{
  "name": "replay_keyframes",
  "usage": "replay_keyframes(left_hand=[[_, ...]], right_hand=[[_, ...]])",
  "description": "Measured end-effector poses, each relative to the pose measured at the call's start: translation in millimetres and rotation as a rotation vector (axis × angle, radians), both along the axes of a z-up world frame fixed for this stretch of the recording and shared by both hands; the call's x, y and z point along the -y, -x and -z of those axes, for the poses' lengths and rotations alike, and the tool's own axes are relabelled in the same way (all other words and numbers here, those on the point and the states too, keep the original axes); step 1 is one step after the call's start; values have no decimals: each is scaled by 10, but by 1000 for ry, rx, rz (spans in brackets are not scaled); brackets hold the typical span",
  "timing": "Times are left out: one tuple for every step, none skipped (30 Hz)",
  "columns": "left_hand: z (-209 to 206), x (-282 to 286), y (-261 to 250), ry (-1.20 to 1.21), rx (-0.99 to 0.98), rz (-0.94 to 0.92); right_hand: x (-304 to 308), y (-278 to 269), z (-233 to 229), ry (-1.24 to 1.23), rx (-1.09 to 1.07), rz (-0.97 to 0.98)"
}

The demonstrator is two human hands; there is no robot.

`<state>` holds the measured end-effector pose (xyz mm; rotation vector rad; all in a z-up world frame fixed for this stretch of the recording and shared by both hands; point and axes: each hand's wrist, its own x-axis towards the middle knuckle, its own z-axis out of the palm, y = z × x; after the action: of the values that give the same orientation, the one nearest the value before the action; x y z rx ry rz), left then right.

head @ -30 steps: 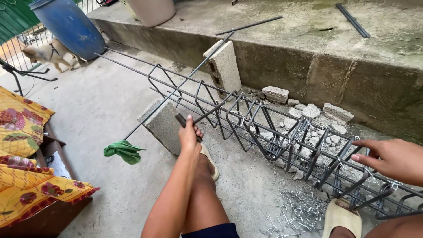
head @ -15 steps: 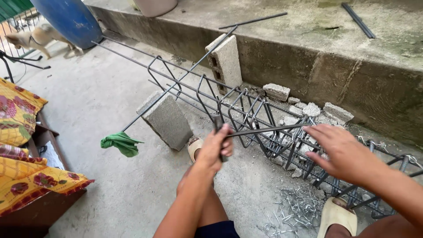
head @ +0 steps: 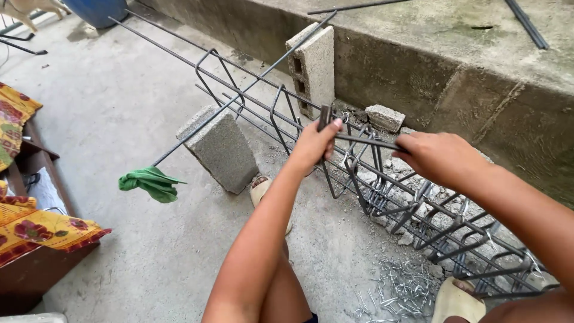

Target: Tying steel rebar intersections using wire and a manual twisting tool

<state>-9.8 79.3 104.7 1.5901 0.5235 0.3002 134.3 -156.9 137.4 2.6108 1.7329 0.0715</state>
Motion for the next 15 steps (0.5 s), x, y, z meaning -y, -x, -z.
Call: replay_keyframes(left_hand=[[17,-133,-68,-31,15,-38],[28,-292,-103,-26,12,-39],[43,-454,-138,-43,-18,-82],[65,-622,-174,-61,-50,-123],[241,-824,-157,-52,-52,-132],[428,-1028,-143,-184,-154,-103],[665,-1192,-99,-308,-269,-64],[858,-1351,-85,-292,-284,-63],[1115,-1461,-40,-514,-355,-85],[1376,-1565,11,-739,-421,-99],[1618,-1587,-63,-717,-438,-89],[1852,-1599,-121,-706,-356,-83],[2050,-1641,-173,-699,-270,-87],[2123,-1564,-215,-682,-283,-90],[2162,-1509,-266,-731,-224,-86]], right_hand=[[-129,-18,9,28,66,-12],[-274,-52,-28,34,63,-14],[-425,-89,-66,164,23,71],[-583,-128,-97,293,-15,158],[-675,-234,-49,301,-15,149],[-773,-346,9,340,-14,159],[-831,-425,118,387,-25,174],[-894,-458,79,404,-37,168],[-917,-465,94,401,-68,195],[-948,-478,109,397,-100,222],[-945,-448,154,422,-113,218],[-940,-407,185,345,-91,224],[-972,-373,183,262,-62,222],[-996,-418,307,280,-69,213],[-1012,-459,430,208,-39,169]])
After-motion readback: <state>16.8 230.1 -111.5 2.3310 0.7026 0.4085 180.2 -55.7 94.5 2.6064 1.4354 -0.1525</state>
